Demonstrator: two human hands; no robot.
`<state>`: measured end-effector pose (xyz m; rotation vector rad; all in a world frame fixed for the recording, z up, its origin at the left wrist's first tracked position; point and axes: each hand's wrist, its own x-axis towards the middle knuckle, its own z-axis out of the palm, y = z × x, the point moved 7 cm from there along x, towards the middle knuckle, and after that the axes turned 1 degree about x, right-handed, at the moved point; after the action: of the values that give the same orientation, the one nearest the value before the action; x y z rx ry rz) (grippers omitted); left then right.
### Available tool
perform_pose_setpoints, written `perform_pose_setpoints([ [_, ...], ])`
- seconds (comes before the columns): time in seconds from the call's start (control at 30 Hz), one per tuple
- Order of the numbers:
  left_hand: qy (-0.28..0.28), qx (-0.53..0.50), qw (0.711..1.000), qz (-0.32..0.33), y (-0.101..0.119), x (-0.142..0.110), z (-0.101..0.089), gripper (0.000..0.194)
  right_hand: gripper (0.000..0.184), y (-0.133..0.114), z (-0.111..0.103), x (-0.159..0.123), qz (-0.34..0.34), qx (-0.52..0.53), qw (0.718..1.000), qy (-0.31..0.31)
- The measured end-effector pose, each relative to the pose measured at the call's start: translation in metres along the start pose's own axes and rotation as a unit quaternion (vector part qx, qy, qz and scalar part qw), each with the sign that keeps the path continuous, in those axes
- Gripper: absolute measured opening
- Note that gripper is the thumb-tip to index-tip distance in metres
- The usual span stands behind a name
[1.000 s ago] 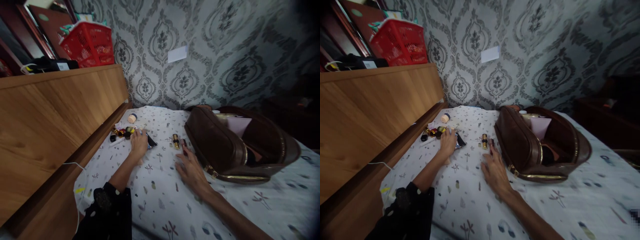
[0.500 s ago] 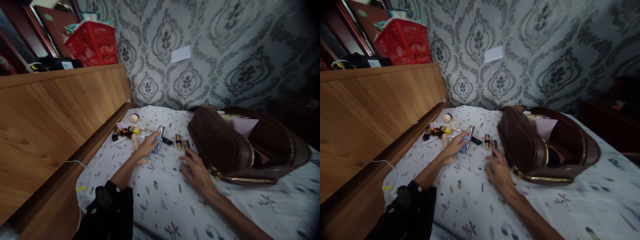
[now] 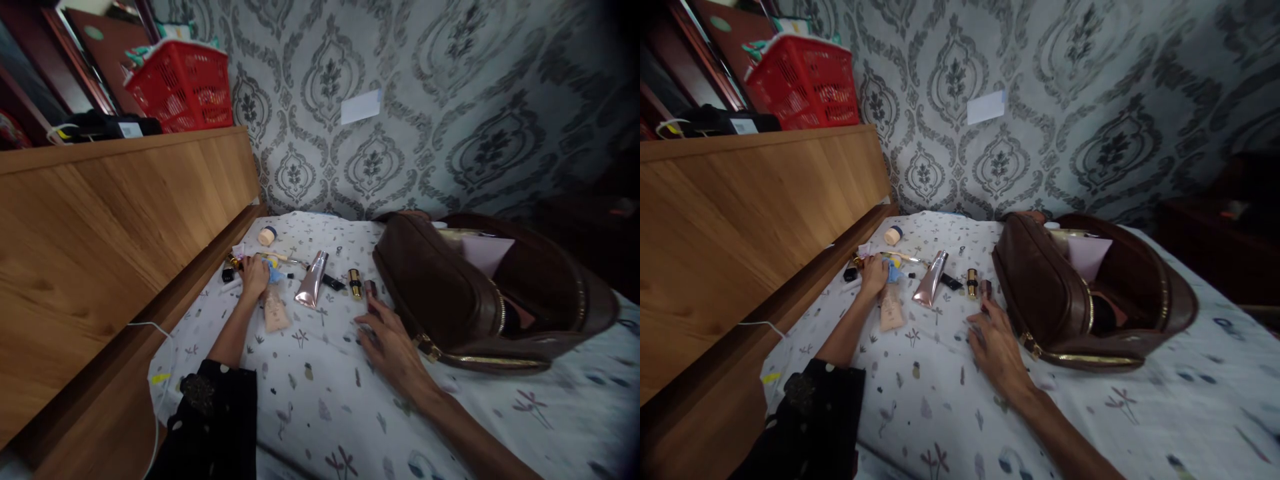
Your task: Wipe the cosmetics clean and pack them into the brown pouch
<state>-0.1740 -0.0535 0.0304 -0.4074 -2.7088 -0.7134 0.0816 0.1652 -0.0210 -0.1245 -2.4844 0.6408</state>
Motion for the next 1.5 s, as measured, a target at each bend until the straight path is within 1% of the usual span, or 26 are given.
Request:
perform_pose_setpoints([
  [0.23, -0.044, -0.018, 0.996, 0.078, 0.028, -0.014, 0.02, 0.02, 0.027, -0.001, 0.0, 0.001, -0.006, 0.001, 1.0, 0.005],
  [0.5, -0.088, -0.089, 0.977, 0.175, 0.063, -0.032, 0.031, 0.018, 0.028, -0.002, -0.001, 0.0, -0.016, -0.009, 1.0, 0.008],
  [0.6, -0.102, -0.107, 0.97, 0.195, 0.071, -0.035, 0.031, 0.018, 0.027, -0.002, -0.001, 0.0, -0.017, -0.006, 1.0, 0.001],
  [0.8, -0.094, -0.113, 0.974, 0.174, 0.066, -0.033, 0.018, 0.023, 0.022, -0.008, -0.005, -0.001, -0.002, 0.017, 1.0, -0.004],
  [0.9, -0.102, -0.116, 0.97, 0.187, 0.068, -0.034, 0.015, 0.024, 0.023, -0.012, -0.008, -0.002, 0.017, 0.027, 0.999, -0.012],
  [0.93, -0.102, -0.11, 0.969, 0.195, 0.07, -0.034, 0.015, 0.025, 0.024, -0.013, -0.008, -0.002, 0.022, 0.032, 0.999, -0.018],
  [0.97, -0.097, -0.065, 0.971, 0.21, 0.073, -0.034, 0.014, 0.026, 0.024, -0.014, -0.009, -0.001, 0.025, 0.039, 0.999, -0.019],
  [1.0, -0.095, -0.053, 0.97, 0.216, 0.075, -0.034, 0.012, 0.027, 0.024, -0.014, -0.01, -0.001, 0.027, 0.045, 0.998, -0.019],
  [1.1, -0.09, -0.033, 0.968, 0.234, 0.08, -0.034, 0.0, 0.03, 0.024, -0.014, -0.012, -0.001, 0.041, 0.048, 0.998, -0.015],
  [1.2, -0.092, 0.016, 0.971, 0.221, 0.072, -0.033, -0.016, 0.028, 0.024, -0.014, -0.014, -0.001, 0.049, 0.046, 0.998, -0.012],
  [1.27, -0.114, 0.091, 0.972, 0.186, 0.057, -0.035, -0.022, 0.03, 0.024, -0.014, -0.015, -0.001, 0.049, 0.044, 0.998, -0.013],
  [1.3, -0.137, 0.107, 0.968, 0.18, 0.05, -0.038, -0.023, 0.031, 0.023, -0.014, -0.014, -0.001, 0.049, 0.044, 0.998, -0.014],
  [1.37, -0.206, 0.13, 0.956, 0.165, 0.036, -0.05, -0.021, 0.035, 0.022, -0.013, -0.014, 0.0, 0.047, 0.042, 0.998, -0.014],
  [1.43, -0.269, 0.136, 0.939, 0.165, 0.029, -0.068, -0.018, 0.037, 0.021, -0.013, -0.014, 0.001, 0.042, 0.044, 0.998, -0.012],
  [1.47, -0.279, 0.132, 0.936, 0.169, 0.03, -0.076, -0.018, 0.036, 0.02, -0.012, -0.014, 0.002, 0.039, 0.046, 0.998, -0.011],
  [1.5, -0.275, 0.139, 0.937, 0.162, 0.031, -0.082, -0.02, 0.037, 0.02, -0.012, -0.014, 0.002, 0.035, 0.048, 0.998, -0.011],
])
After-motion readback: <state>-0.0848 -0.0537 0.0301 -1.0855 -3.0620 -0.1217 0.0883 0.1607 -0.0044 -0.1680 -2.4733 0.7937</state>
